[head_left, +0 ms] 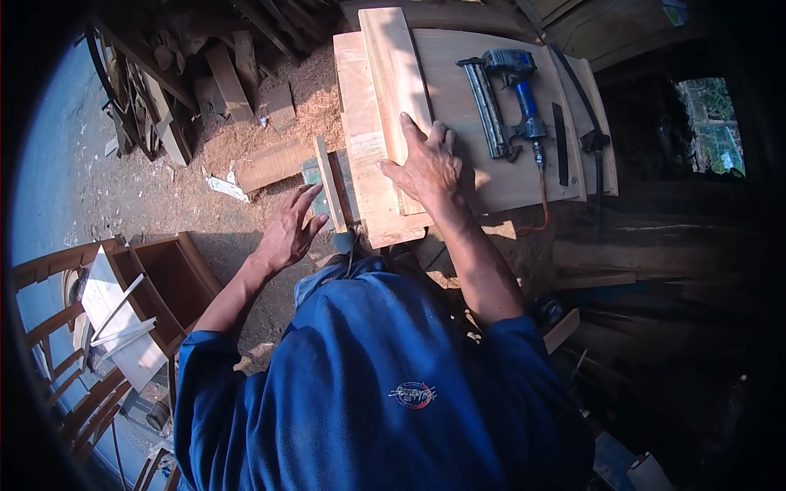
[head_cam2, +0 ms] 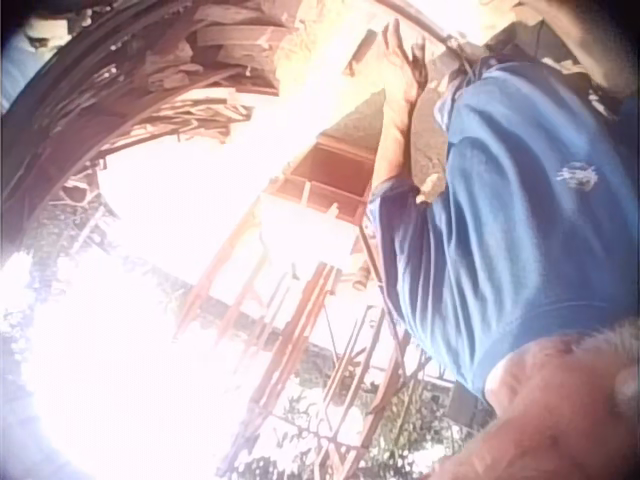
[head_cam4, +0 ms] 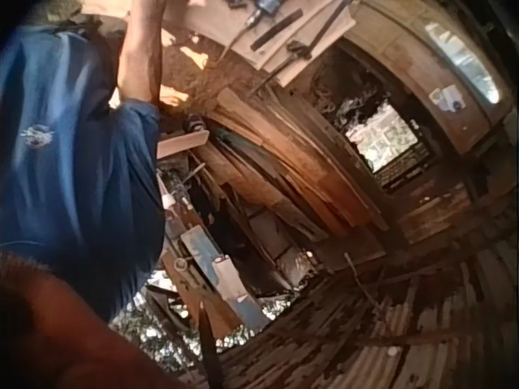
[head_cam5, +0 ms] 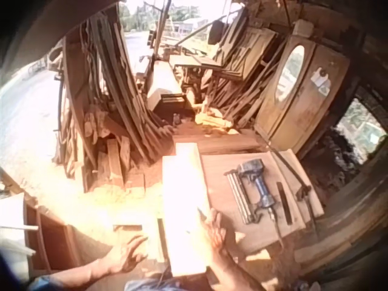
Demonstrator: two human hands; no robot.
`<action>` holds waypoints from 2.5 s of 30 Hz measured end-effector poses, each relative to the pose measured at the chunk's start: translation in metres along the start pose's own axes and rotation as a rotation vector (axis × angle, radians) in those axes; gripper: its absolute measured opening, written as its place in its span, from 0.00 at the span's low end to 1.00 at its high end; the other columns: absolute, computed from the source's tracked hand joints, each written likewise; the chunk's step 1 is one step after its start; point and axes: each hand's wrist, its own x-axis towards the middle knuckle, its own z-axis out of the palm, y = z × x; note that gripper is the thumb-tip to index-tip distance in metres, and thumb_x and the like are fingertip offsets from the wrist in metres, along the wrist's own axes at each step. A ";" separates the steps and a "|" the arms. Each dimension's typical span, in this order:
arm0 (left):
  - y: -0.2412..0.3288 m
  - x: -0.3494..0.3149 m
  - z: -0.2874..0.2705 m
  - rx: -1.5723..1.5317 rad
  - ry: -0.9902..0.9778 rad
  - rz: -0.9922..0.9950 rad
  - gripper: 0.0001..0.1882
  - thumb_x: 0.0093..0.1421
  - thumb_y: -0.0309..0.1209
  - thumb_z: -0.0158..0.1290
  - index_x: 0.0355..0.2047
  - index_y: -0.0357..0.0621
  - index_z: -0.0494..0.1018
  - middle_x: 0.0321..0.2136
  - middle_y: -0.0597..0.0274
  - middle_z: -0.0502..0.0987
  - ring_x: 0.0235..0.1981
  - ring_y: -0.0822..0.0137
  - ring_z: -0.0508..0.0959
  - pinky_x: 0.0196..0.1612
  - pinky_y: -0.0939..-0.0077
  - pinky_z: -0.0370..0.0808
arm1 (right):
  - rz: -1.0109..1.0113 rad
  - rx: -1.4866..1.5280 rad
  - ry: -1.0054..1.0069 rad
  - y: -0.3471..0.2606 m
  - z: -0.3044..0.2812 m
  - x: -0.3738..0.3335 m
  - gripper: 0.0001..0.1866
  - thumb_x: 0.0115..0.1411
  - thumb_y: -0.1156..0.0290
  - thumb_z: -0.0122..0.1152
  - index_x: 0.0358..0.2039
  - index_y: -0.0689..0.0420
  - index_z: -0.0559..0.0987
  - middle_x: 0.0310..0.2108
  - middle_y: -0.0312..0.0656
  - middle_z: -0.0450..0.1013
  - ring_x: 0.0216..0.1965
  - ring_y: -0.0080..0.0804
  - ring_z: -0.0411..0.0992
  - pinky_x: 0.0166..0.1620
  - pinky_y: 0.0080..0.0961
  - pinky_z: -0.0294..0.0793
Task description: The person uses a hammer and a scraper to fit wooden panels together, then marks the wood with a pencil and prepares an angle grinder.
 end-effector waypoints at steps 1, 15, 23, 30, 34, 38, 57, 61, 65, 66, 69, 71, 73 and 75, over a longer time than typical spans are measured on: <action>0.008 0.009 0.011 -0.220 0.093 -0.060 0.32 0.70 0.43 0.49 0.68 0.40 0.58 0.65 0.43 0.64 0.67 0.47 0.64 0.68 0.53 0.61 | -0.029 -0.008 0.055 -0.001 0.004 -0.008 0.49 0.48 0.41 0.71 0.68 0.43 0.64 0.53 0.58 0.62 0.55 0.58 0.63 0.53 0.57 0.71; 0.042 0.137 0.030 -1.105 0.289 -0.203 0.48 0.64 0.49 0.57 0.70 0.31 0.46 0.52 0.36 0.74 0.52 0.52 0.78 0.52 0.62 0.78 | -0.101 0.040 0.131 -0.036 0.025 -0.053 0.41 0.46 0.51 0.73 0.61 0.49 0.69 0.48 0.53 0.61 0.52 0.55 0.62 0.46 0.57 0.70; 0.054 0.142 0.031 -1.217 0.366 -0.075 0.42 0.70 0.33 0.52 0.72 0.37 0.37 0.56 0.38 0.71 0.55 0.56 0.75 0.56 0.67 0.76 | -0.086 0.172 0.022 -0.020 0.011 -0.059 0.45 0.48 0.50 0.72 0.65 0.52 0.66 0.56 0.56 0.59 0.57 0.56 0.60 0.54 0.59 0.68; 0.061 0.144 0.037 -1.187 0.449 -0.040 0.35 0.69 0.29 0.52 0.70 0.38 0.47 0.56 0.48 0.69 0.56 0.62 0.71 0.59 0.70 0.71 | -0.242 0.593 0.186 0.056 0.035 -0.127 0.35 0.56 0.67 0.69 0.62 0.60 0.68 0.57 0.55 0.64 0.57 0.53 0.66 0.58 0.43 0.69; 0.060 0.140 0.033 -1.159 0.396 -0.080 0.39 0.70 0.29 0.51 0.73 0.41 0.40 0.58 0.47 0.67 0.56 0.63 0.71 0.61 0.70 0.69 | -0.358 0.633 0.281 0.071 0.038 -0.146 0.28 0.56 0.76 0.66 0.58 0.61 0.73 0.53 0.50 0.71 0.55 0.50 0.70 0.59 0.39 0.69; 0.036 0.148 0.047 -1.169 0.390 -0.218 0.40 0.69 0.30 0.52 0.73 0.39 0.40 0.59 0.46 0.66 0.56 0.62 0.70 0.61 0.69 0.69 | -0.450 0.746 0.336 0.075 0.055 -0.141 0.21 0.53 0.79 0.69 0.50 0.61 0.79 0.45 0.46 0.73 0.46 0.44 0.74 0.49 0.36 0.75; 0.057 0.146 0.041 -1.052 0.508 -0.127 0.37 0.70 0.28 0.48 0.72 0.33 0.41 0.58 0.46 0.67 0.54 0.63 0.72 0.58 0.73 0.71 | 0.012 0.232 0.036 0.003 0.015 -0.139 0.49 0.52 0.39 0.69 0.62 0.64 0.65 0.46 0.60 0.62 0.42 0.55 0.71 0.42 0.48 0.74; 0.057 0.145 0.046 -1.009 0.547 -0.119 0.29 0.70 0.30 0.47 0.67 0.36 0.50 0.50 0.54 0.70 0.48 0.67 0.72 0.52 0.73 0.71 | 0.034 0.110 0.048 -0.009 0.020 -0.146 0.44 0.53 0.42 0.68 0.59 0.63 0.68 0.44 0.61 0.63 0.41 0.51 0.71 0.41 0.45 0.73; 0.053 0.147 0.052 -1.021 0.611 -0.100 0.21 0.69 0.31 0.47 0.61 0.40 0.62 0.42 0.60 0.73 0.41 0.70 0.73 0.45 0.74 0.73 | 0.111 0.166 0.076 -0.016 0.021 -0.145 0.37 0.52 0.56 0.69 0.57 0.64 0.67 0.46 0.62 0.62 0.46 0.55 0.69 0.41 0.46 0.75; 0.053 0.149 0.052 -0.995 0.601 -0.101 0.22 0.68 0.31 0.49 0.60 0.41 0.62 0.40 0.60 0.73 0.40 0.70 0.74 0.43 0.75 0.73 | 0.124 0.166 0.079 -0.016 0.021 -0.146 0.37 0.52 0.56 0.69 0.57 0.64 0.67 0.46 0.62 0.62 0.46 0.55 0.69 0.41 0.46 0.75; 0.045 0.157 0.038 -1.145 0.421 -0.151 0.34 0.65 0.29 0.54 0.66 0.32 0.53 0.50 0.53 0.72 0.48 0.65 0.73 0.52 0.72 0.73 | 0.152 0.115 0.102 -0.015 0.021 -0.147 0.38 0.52 0.53 0.68 0.57 0.64 0.67 0.47 0.64 0.61 0.46 0.57 0.69 0.44 0.47 0.74; 0.018 0.182 0.024 -1.199 0.441 -0.242 0.29 0.60 0.35 0.59 0.58 0.37 0.62 0.43 0.56 0.74 0.43 0.67 0.75 0.47 0.71 0.73 | 0.134 0.153 0.142 -0.019 0.027 -0.149 0.39 0.52 0.52 0.67 0.57 0.63 0.67 0.47 0.66 0.61 0.47 0.60 0.68 0.46 0.49 0.73; -0.009 0.209 0.010 -1.018 0.457 -0.036 0.25 0.63 0.36 0.58 0.55 0.37 0.64 0.41 0.56 0.75 0.38 0.67 0.77 0.41 0.72 0.75 | 0.143 0.142 0.203 -0.021 0.035 -0.150 0.38 0.50 0.52 0.69 0.56 0.63 0.68 0.47 0.62 0.61 0.46 0.56 0.68 0.45 0.47 0.73; -0.021 0.234 -0.004 -0.991 0.449 0.020 0.19 0.67 0.34 0.55 0.53 0.38 0.67 0.38 0.58 0.77 0.34 0.68 0.78 0.35 0.74 0.75 | 0.191 0.133 0.209 -0.026 0.033 -0.151 0.38 0.49 0.54 0.71 0.56 0.61 0.68 0.48 0.59 0.61 0.49 0.53 0.67 0.47 0.46 0.72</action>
